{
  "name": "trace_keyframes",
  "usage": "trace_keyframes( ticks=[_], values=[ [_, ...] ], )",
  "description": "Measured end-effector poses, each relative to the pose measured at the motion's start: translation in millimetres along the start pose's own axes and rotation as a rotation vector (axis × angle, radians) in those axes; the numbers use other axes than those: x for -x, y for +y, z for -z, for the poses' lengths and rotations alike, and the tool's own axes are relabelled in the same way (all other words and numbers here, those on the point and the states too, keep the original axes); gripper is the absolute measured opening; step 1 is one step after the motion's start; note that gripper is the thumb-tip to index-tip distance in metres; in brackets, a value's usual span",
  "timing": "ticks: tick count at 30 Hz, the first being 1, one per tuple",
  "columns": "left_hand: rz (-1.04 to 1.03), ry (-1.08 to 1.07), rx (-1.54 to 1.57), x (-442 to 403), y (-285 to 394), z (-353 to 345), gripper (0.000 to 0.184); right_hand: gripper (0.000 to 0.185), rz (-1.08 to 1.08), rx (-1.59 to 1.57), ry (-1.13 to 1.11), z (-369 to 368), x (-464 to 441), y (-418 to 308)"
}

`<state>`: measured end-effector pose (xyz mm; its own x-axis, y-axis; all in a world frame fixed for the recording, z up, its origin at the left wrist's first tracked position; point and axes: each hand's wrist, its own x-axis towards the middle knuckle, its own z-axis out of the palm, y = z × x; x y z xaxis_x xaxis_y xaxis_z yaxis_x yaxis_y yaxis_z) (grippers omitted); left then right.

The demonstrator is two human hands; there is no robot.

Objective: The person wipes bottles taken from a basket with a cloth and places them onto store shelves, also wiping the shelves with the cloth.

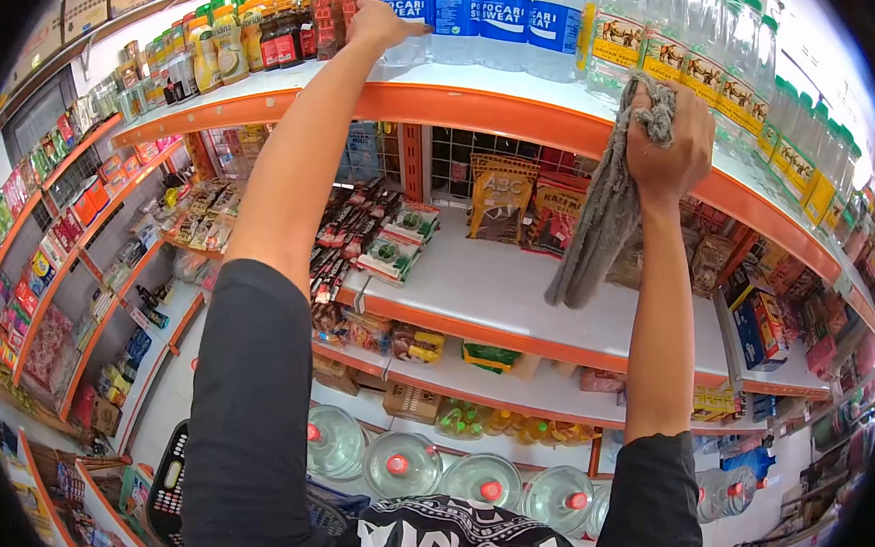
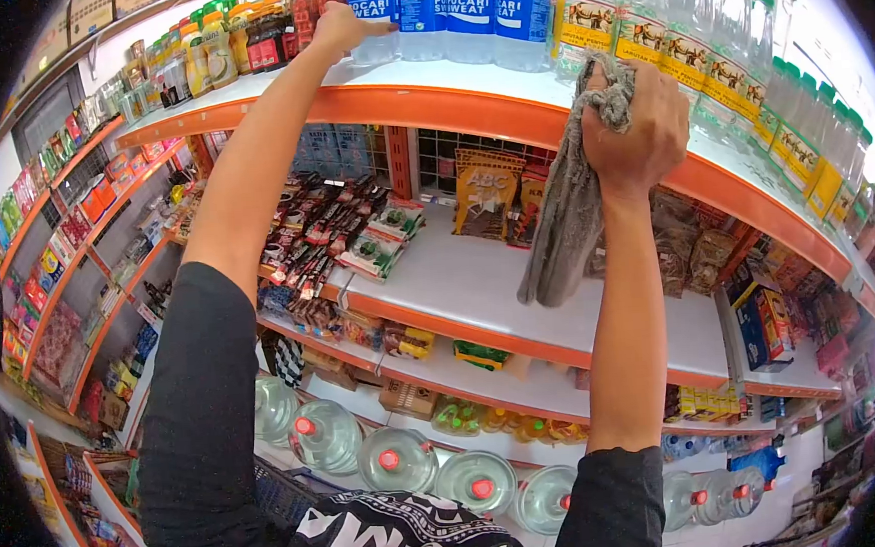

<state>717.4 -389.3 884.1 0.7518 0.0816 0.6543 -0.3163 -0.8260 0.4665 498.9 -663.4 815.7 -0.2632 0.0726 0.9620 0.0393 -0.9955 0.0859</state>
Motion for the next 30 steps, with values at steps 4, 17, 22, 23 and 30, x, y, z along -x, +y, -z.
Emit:
trace_keyframes(
  ticks=[4, 17, 22, 23, 30],
  values=[
    [-0.01, 0.022, -0.083, 4, -2, -6, 0.082, 0.021, 0.002, -0.004, 0.001, 1, -1, 0],
    [-0.094, -0.178, 0.067, -12, -17, 3, 0.057, 0.021, 0.018, 0.002, 0.015, -1, 0, 0],
    [-0.114, -0.126, 0.05, -12, -16, 2, 0.06, 0.022, -0.023, 0.013, -0.036, 3, 0, -3],
    [-0.118, -0.125, 0.04, -12, -16, 1, 0.061, 0.022, -0.021, 0.009, -0.034, 3, 0, -4],
    [-0.114, -0.131, -0.006, -22, -22, -9, 0.061, 0.023, -0.033, 0.006, -0.035, 3, 0, -4]
  ],
)
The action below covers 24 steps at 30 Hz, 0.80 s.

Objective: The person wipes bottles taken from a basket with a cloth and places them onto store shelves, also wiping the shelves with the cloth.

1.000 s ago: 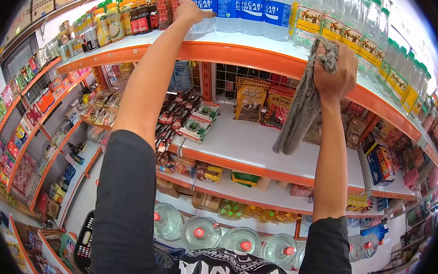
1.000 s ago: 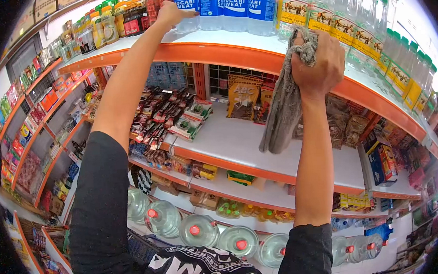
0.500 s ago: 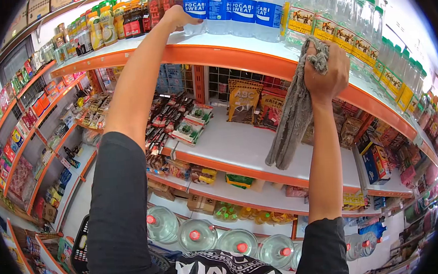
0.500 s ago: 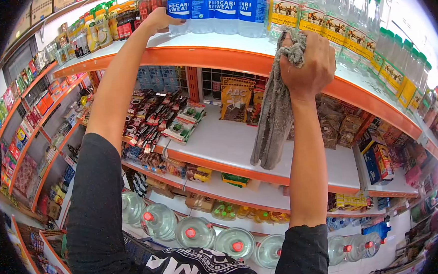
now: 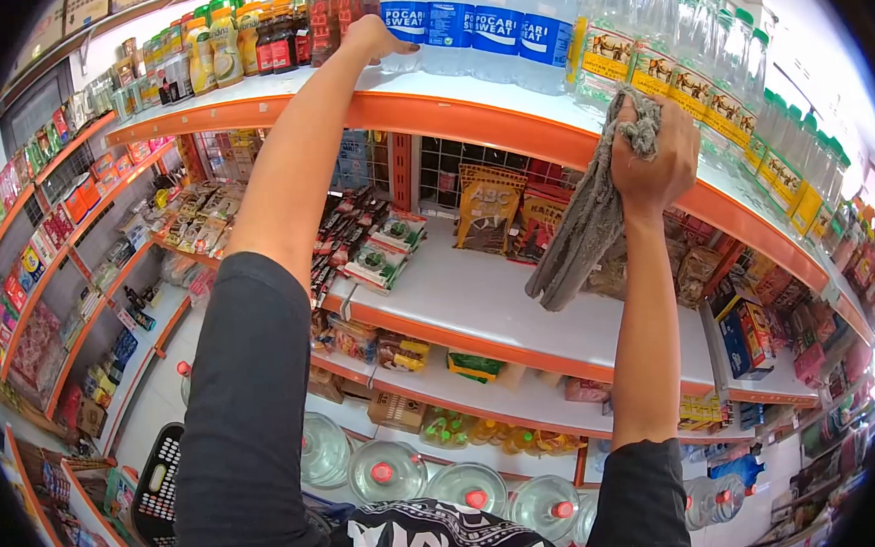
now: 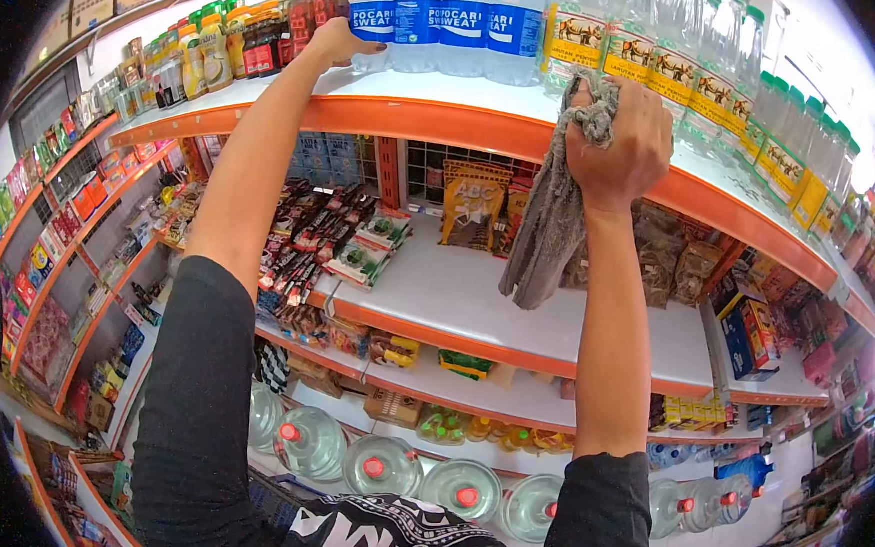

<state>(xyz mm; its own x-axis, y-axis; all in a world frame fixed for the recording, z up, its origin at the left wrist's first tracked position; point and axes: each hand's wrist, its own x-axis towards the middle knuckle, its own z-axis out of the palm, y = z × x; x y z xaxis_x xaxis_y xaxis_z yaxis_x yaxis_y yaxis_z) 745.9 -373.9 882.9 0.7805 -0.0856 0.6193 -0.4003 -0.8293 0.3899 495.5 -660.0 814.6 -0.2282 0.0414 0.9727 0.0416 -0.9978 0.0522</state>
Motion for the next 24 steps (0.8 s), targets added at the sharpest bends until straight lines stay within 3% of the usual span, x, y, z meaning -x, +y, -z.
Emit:
trace_keyframes(
  ticks=[16, 24],
  values=[
    [-0.098, 0.033, 0.015, 3, -1, -4, 0.055, 0.021, 0.039, 0.008, 0.033, -3, 0, 3],
    [0.03, -0.096, 0.035, 1, 4, -2, 0.056, 0.022, 0.03, -0.024, 0.022, 0, -1, 0]
  ],
)
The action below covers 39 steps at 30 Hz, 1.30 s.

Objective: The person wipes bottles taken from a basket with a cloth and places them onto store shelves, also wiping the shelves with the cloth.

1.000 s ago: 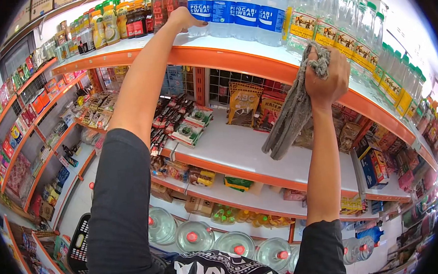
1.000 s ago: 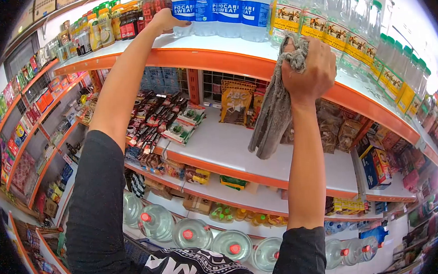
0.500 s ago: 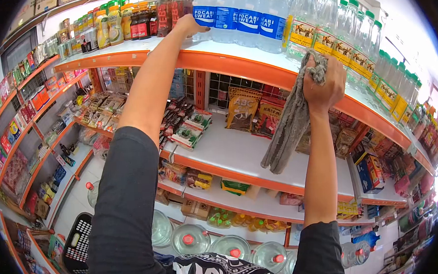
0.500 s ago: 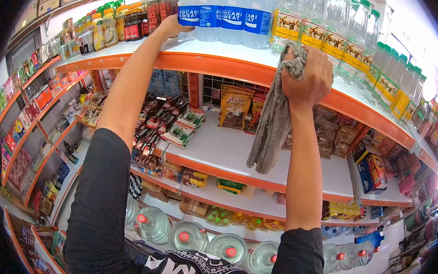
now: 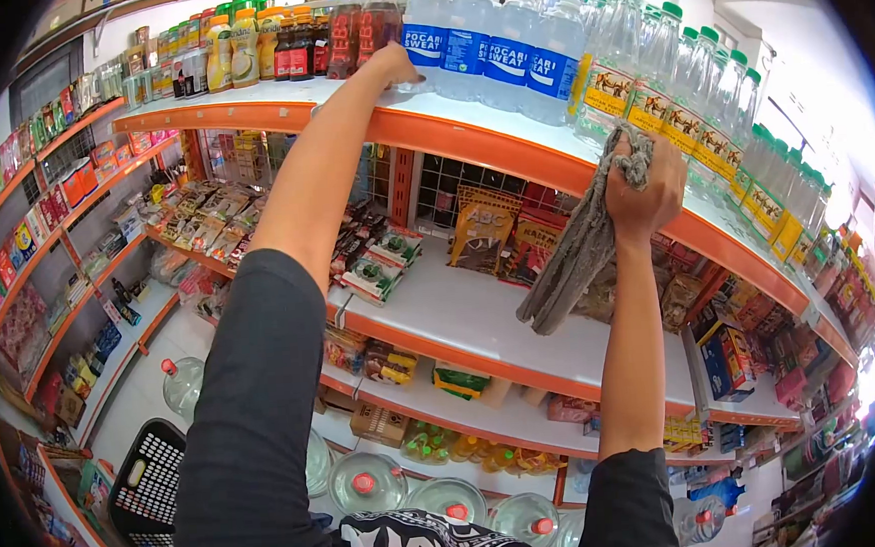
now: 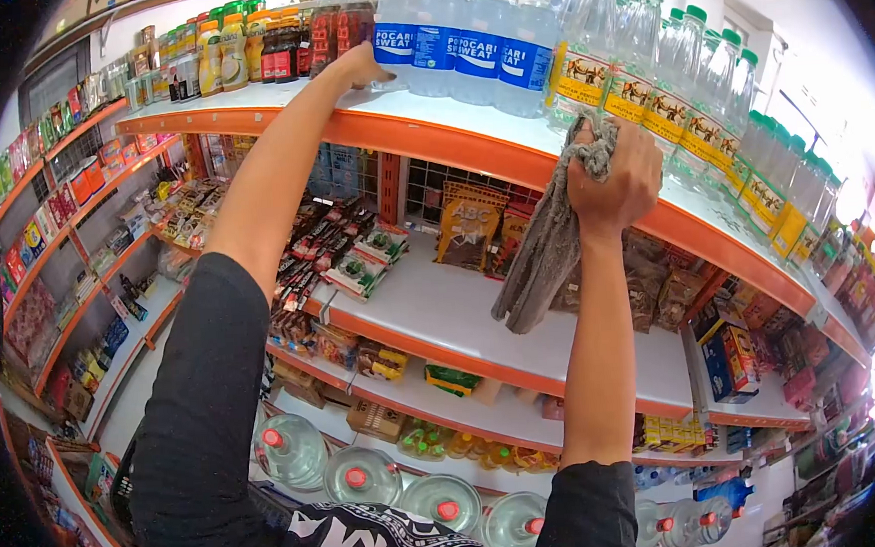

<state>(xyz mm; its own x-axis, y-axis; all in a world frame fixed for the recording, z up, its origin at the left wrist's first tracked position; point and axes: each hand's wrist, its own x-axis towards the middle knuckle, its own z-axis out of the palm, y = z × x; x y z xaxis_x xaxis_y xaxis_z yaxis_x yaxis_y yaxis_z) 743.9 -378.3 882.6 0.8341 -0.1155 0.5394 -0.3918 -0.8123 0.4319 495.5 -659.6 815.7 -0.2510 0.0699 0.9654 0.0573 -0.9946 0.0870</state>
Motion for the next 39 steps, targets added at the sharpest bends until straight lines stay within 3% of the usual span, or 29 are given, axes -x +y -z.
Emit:
trace_keyframes(
  ticks=[4, 8, 12, 14, 17, 18, 20, 22, 24, 26, 27, 29, 30, 31, 32, 34, 39],
  values=[
    [0.013, -0.168, -0.024, 43, 11, 48, 0.054, 0.021, 0.006, 0.004, 0.008, 1, 0, 0],
    [-0.274, 0.275, 0.25, 100, -16, 93, 0.068, 0.024, 0.019, -0.013, 0.019, -3, 2, 3],
    [-0.347, 0.586, 0.494, 213, -80, 127, 0.058, 0.024, -0.012, 0.021, -0.054, 1, 3, -1],
    [-0.179, 0.733, 0.588, 292, -118, 132, 0.054, 0.024, 0.021, 0.024, -0.049, -2, 6, 8],
    [0.118, 1.01, 0.524, 422, -247, 101, 0.049, 0.024, 0.055, 0.029, -0.036, -5, 6, 8],
    [0.324, 1.016, 0.664, 479, -283, 90, 0.048, 0.024, 0.051, 0.039, -0.028, -3, 6, 7],
    [0.918, 1.022, 0.596, 613, -382, 55, 0.045, 0.023, 0.056, -0.008, 0.026, -5, 10, 20],
    [1.186, 1.147, 0.52, 762, -476, 12, 0.045, 0.02, -0.052, -0.19, 0.07, 2, 18, 6],
    [1.364, 1.199, 0.334, 848, -454, 3, 0.039, 0.018, 0.277, 0.253, 0.035, 16, 36, 31],
    [1.656, 0.985, 0.048, 896, -402, 14, 0.036, 0.023, 0.006, -0.211, -0.079, 32, 46, -62],
    [1.735, 0.875, -0.078, 913, -396, 4, 0.034, 0.025, -0.39, -0.649, -0.117, 53, 53, -145],
    [1.884, 0.71, -0.219, 946, -387, -13, 0.033, 0.026, -0.435, -0.737, -0.251, 47, 103, -189],
    [1.93, 0.763, -0.156, 959, -386, -19, 0.034, 0.027, -0.463, -0.727, -0.288, 45, 127, -210],
    [1.927, 1.037, 0.206, 975, -391, -22, 0.034, 0.026, -0.494, -0.862, -0.408, 50, 145, -249],
    [1.925, 1.152, -0.024, 998, -412, -58, 0.04, 0.025, -0.521, -0.982, -0.517, 63, 158, -289],
    [2.082, 0.905, 0.28, 1048, -437, -74, 0.044, 0.024, -0.676, -0.936, -0.744, 89, 178, -349],
    [2.076, 0.64, 0.114, 998, -437, -51, 0.047, 0.027, -0.648, -1.123, -1.091, 112, 228, -406]
  ],
)
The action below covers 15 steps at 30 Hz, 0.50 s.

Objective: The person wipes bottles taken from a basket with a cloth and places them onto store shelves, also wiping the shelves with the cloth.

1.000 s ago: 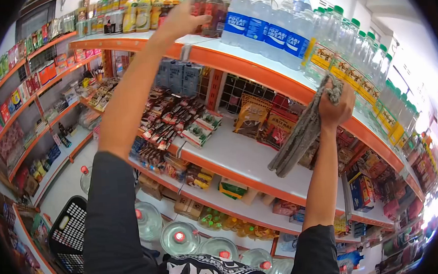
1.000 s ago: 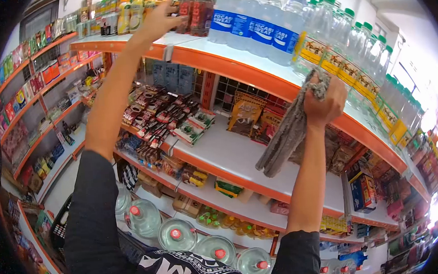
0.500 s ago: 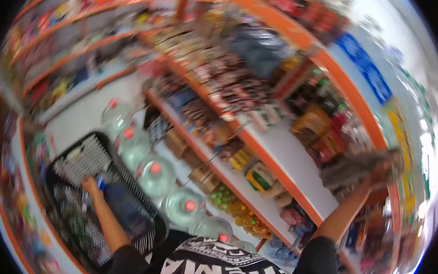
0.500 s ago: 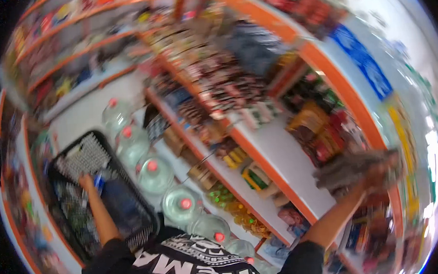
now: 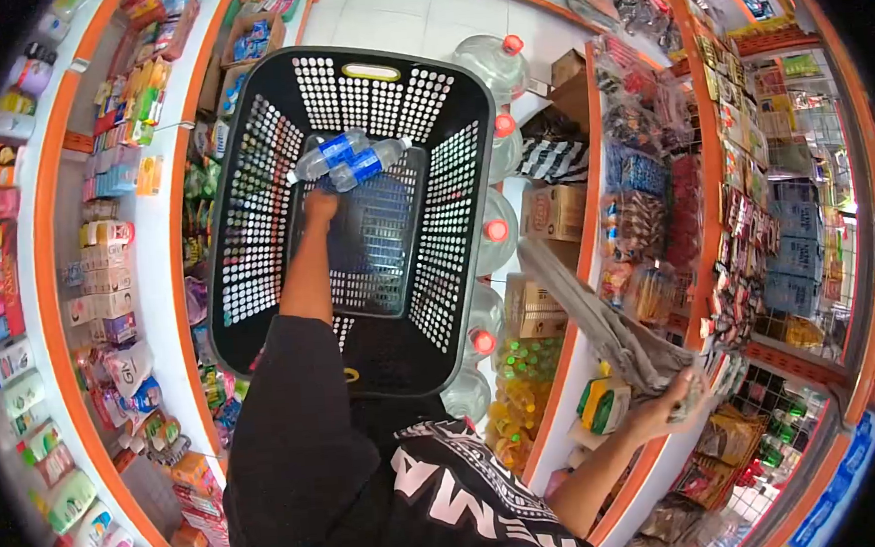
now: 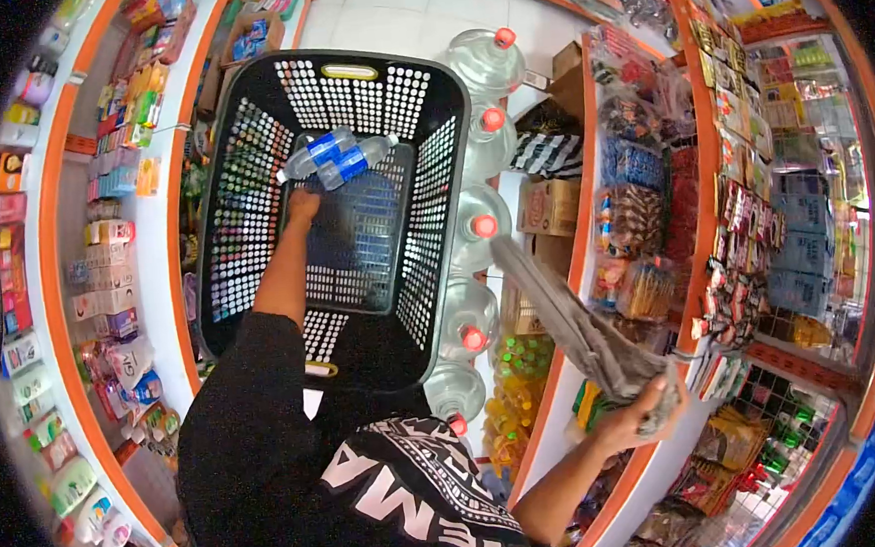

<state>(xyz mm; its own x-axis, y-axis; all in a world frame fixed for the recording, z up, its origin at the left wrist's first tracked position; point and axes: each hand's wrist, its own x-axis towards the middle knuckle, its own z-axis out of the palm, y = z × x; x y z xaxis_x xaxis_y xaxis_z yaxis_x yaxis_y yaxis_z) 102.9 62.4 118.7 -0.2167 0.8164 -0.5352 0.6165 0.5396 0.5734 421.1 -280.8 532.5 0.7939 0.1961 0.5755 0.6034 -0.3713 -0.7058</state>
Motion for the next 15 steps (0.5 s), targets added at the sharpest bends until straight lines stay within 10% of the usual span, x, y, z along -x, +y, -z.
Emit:
trace_keyframes(
  ticks=[7, 13, 15],
  values=[
    [-0.597, 0.341, -0.535, -4, 64, -57, 0.033, 0.027, 0.012, 0.042, -0.202, -53, 9, -9],
    [-0.315, 0.212, -0.797, -11, 62, -92, 0.021, 0.024, -0.037, 0.233, -0.298, -48, 15, 5],
    [-0.708, 0.45, -0.754, 6, 39, -86, 0.019, 0.022, -0.038, 0.244, -0.28, -41, 20, 8]
  ],
)
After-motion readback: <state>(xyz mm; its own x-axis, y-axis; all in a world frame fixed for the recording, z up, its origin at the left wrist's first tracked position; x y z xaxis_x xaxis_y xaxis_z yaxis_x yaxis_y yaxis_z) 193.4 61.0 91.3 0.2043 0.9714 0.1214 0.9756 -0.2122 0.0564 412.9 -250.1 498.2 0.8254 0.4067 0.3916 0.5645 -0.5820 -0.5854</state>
